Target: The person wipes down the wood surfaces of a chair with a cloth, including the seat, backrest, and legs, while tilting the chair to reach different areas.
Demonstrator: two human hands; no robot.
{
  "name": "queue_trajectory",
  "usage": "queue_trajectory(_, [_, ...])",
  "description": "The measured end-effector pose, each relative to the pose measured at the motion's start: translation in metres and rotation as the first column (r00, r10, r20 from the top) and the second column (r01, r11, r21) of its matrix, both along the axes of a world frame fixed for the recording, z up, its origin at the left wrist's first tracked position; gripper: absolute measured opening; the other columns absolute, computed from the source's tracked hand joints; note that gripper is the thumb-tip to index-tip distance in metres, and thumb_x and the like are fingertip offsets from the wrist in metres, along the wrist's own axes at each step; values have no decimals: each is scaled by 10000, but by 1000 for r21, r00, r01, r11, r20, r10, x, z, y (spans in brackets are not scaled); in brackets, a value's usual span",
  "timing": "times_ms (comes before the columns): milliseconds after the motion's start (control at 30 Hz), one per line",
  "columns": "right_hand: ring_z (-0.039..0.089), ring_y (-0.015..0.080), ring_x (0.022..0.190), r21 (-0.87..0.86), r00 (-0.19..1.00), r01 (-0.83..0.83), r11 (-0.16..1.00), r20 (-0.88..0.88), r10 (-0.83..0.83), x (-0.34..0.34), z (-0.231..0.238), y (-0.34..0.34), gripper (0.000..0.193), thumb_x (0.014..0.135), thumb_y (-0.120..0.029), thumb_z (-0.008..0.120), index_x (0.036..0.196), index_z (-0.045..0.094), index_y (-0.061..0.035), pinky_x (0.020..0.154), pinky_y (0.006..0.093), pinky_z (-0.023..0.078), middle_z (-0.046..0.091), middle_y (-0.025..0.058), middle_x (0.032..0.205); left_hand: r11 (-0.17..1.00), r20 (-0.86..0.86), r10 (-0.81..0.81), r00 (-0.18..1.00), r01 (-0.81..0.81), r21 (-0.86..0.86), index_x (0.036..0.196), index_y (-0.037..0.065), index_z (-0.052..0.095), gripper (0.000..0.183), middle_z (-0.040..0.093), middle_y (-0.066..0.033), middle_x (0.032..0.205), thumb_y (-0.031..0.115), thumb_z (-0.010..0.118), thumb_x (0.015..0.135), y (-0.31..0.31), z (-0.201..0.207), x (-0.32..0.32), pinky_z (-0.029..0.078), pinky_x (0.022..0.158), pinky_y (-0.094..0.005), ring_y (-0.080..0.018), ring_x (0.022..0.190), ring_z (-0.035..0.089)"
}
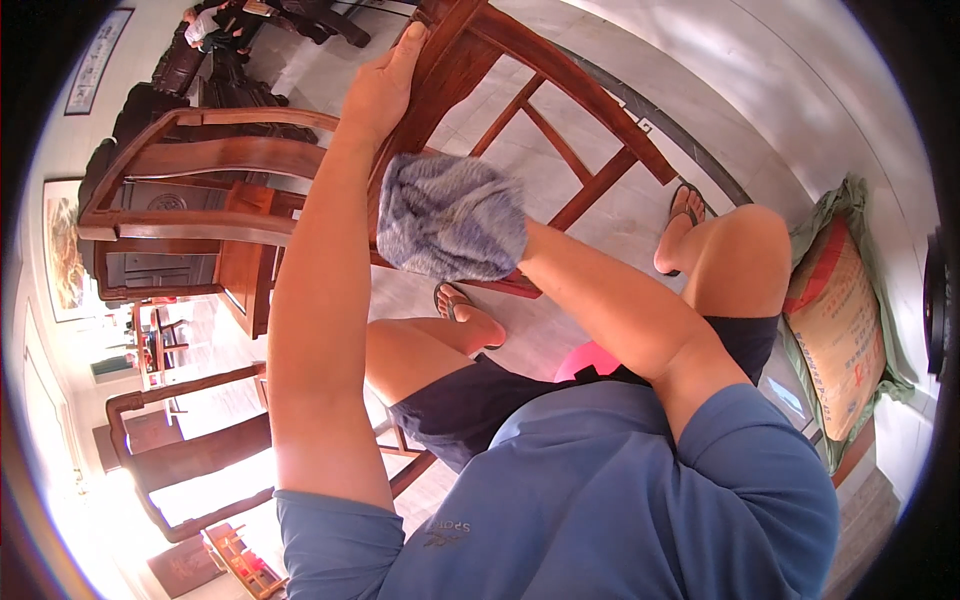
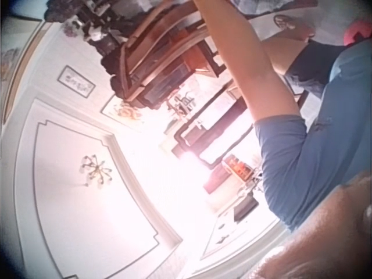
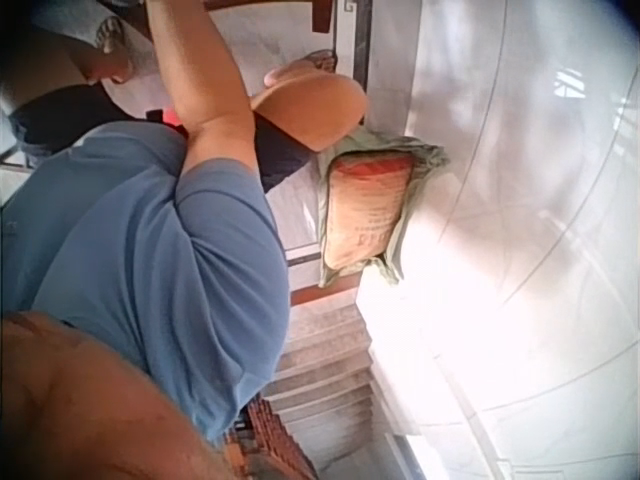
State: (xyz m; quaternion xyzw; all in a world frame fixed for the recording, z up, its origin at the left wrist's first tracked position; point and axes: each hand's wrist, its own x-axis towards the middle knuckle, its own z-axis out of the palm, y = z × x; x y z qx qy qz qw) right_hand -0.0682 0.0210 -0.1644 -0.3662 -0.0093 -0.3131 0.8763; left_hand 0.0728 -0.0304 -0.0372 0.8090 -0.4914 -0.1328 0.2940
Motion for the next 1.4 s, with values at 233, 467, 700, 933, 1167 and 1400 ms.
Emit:
queue_trajectory(233, [692, 211, 994, -54, 992, 82, 995, 103, -77, -25, 35, -56, 248, 948, -162, 683, 1165, 682, -40, 923, 361, 573, 721, 71, 1064, 994, 6, -63, 998, 63, -85, 1367, 151, 687, 819, 685, -215, 1326, 806, 433, 946, 13, -10, 24, 416, 1100, -375, -341, 1296, 604])
queue_trajectory(467, [690, 241, 900, -295, 860, 506, 811, 95, -502, -20, 42, -30, 205, 915, -203, 717, 1064, 713, -63, 815, 374, 579, 714, 67, 993, 999, -69, 3, 998, -6, -48, 1391, 121, 667, 842, 672, -217, 1338, 800, 455, 939, 8, 0, 6, 394, 1115, -363, -307, 1284, 595])
queue_trajectory(700, [642, 167, 862, -803, 898, 307, 512, 66, -435, 44, -6, 67, 115, 948, -63, 597, 1036, 669, -82, 782, 320, 566, 661, 38, 904, 994, 75, 77, 994, -83, 74, 1411, 62, 634, 888, 642, -217, 1392, 790, 407, 956, 0, 2, -9, 388, 1115, -375, -304, 1299, 583])
queue_trajectory(933, [665, 185, 837, -157, 966, -152, 976, 187, 180, 52, -14, 25, 96, 943, -114, 626, 985, 700, -70, 769, 334, 575, 705, 55, 910, 1000, -61, 22, 998, -22, 13, 1374, 24, 654, 910, 669, -228, 1335, 797, 422, 957, 2, -4, 11, 412, 1102, -374, -306, 1302, 591])
queue_trajectory(1167, [673, 219, 849, -476, 899, 403, 782, 45, -436, -17, 62, -72, 168, 914, -212, 715, 1022, 727, -83, 789, 325, 563, 716, 68, 934, 999, -227, 29, 974, -37, -28, 1387, 41, 658, 875, 681, -175, 1340, 779, 474, 954, 15, 7, 12, 422, 1090, -365, -273, 1260, 610])
queue_trajectory(1400, [639, 331, 1072, -877, 190, 362, -315, 400, -897, -11, 16, -91, 327, 940, -402, 684, 1118, 720, -130, 949, 460, 510, 698, 100, 1110, 998, -218, -31, 976, 19, -59, 1418, 69, 640, 886, 645, -168, 1410, 798, 485, 939, 3, -7, 9, 391, 1133, -361, -281, 1341, 567])
